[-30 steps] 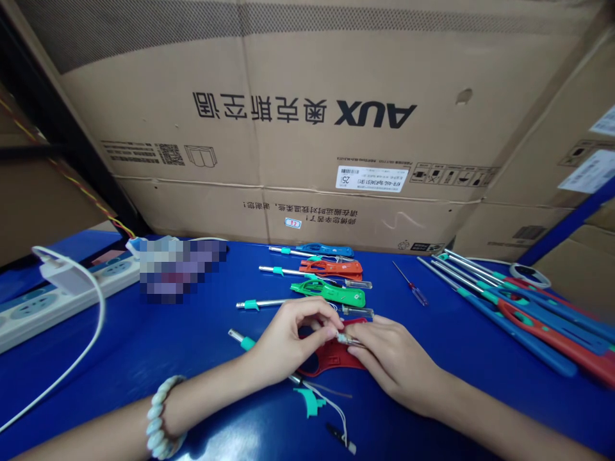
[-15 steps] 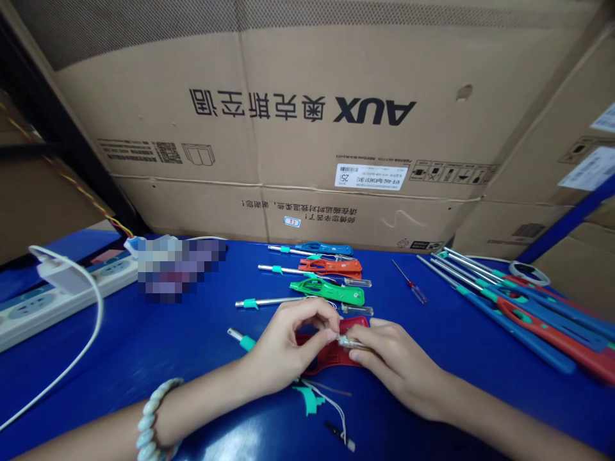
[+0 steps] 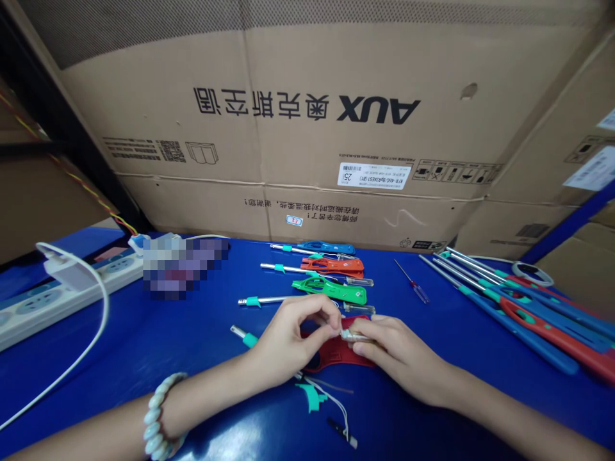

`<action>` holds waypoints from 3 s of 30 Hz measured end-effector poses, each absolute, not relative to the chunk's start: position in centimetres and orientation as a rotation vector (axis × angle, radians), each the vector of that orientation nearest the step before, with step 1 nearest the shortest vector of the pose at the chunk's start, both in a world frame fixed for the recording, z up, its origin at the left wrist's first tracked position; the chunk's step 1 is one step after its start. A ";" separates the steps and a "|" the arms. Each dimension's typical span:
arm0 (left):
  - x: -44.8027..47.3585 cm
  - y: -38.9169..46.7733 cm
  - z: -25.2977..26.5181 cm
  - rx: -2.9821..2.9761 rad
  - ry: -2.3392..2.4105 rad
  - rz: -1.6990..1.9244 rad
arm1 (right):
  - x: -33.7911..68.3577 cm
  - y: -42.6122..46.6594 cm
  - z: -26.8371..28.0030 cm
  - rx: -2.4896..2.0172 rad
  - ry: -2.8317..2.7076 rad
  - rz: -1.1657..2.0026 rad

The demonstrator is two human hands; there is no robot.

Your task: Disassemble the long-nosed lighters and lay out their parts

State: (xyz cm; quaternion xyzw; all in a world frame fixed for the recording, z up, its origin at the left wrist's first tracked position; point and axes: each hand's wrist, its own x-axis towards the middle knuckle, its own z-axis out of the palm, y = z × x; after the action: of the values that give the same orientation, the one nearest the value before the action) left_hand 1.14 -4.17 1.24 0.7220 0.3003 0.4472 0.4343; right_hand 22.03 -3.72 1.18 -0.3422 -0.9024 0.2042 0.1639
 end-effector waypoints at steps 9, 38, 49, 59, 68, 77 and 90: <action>1.6 -3.6 0.2 1.428 0.780 1.028 | 21.7 -3.5 0.7 -1.048 -2.598 0.293; 1.7 -6.7 1.0 2.170 1.007 0.634 | 23.3 -2.7 2.6 -1.191 -2.399 0.654; -0.3 -6.4 -0.1 1.746 1.009 0.847 | 22.1 -3.6 2.1 -1.037 -2.455 0.874; -0.2 -6.6 0.3 1.755 1.061 0.865 | 21.5 -4.9 2.1 -0.944 -2.522 0.720; -0.1 -6.3 -0.4 1.597 0.924 0.890 | 21.5 -4.6 1.4 -1.002 -2.489 0.721; -0.3 -6.2 -0.1 1.774 0.957 0.873 | 21.4 -4.7 1.4 -0.999 -2.482 0.753; -0.1 -6.7 0.3 1.980 0.964 0.779 | 21.0 -5.4 1.7 -0.919 -2.521 0.713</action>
State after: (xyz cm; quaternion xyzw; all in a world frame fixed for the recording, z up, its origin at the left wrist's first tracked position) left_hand -0.07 -6.68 0.25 0.7799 0.3795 0.3066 0.3920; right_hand 21.04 -5.37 1.67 -0.3256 -0.8929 0.2526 0.1816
